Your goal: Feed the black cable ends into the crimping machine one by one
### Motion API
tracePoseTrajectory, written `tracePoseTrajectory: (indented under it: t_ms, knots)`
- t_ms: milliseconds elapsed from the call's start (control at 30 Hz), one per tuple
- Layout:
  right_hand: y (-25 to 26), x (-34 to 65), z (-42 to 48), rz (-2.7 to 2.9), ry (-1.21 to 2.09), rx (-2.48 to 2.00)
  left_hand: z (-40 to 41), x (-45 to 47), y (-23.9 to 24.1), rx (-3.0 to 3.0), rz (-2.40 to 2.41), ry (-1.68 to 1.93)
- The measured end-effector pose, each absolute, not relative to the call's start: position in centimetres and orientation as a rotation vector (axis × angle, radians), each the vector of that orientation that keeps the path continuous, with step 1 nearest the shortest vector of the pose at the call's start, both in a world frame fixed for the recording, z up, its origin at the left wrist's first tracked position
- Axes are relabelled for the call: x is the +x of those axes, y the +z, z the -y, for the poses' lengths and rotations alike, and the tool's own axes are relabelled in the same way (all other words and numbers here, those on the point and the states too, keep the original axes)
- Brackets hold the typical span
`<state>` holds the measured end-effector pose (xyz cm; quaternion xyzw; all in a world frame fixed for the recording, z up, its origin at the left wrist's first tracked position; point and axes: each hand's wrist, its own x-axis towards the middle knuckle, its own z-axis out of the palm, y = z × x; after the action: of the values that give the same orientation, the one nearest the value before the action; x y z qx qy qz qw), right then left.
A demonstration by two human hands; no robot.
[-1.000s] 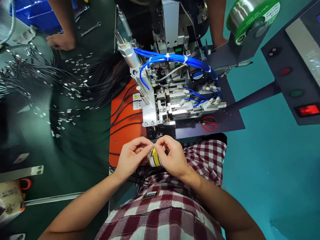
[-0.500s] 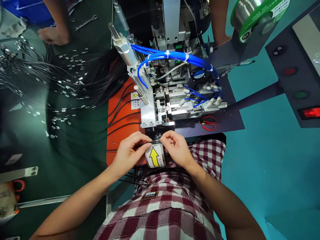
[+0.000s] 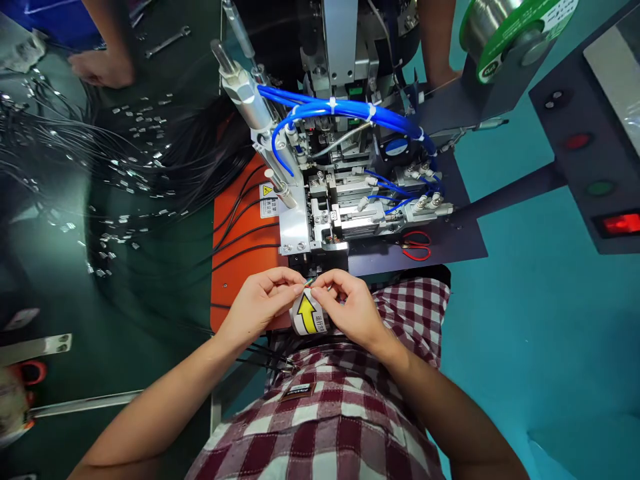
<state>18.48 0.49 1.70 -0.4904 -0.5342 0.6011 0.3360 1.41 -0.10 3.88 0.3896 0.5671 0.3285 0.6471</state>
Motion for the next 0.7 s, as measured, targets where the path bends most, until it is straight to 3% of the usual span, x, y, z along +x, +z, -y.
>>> tracePoseTrajectory:
  t_ms: [700]
  knots:
    - [3.0, 17.5, -0.9, 1.294, 1.613, -1.314, 0.6, 1.2, 3.7, 0.723, -1.239, 0.773]
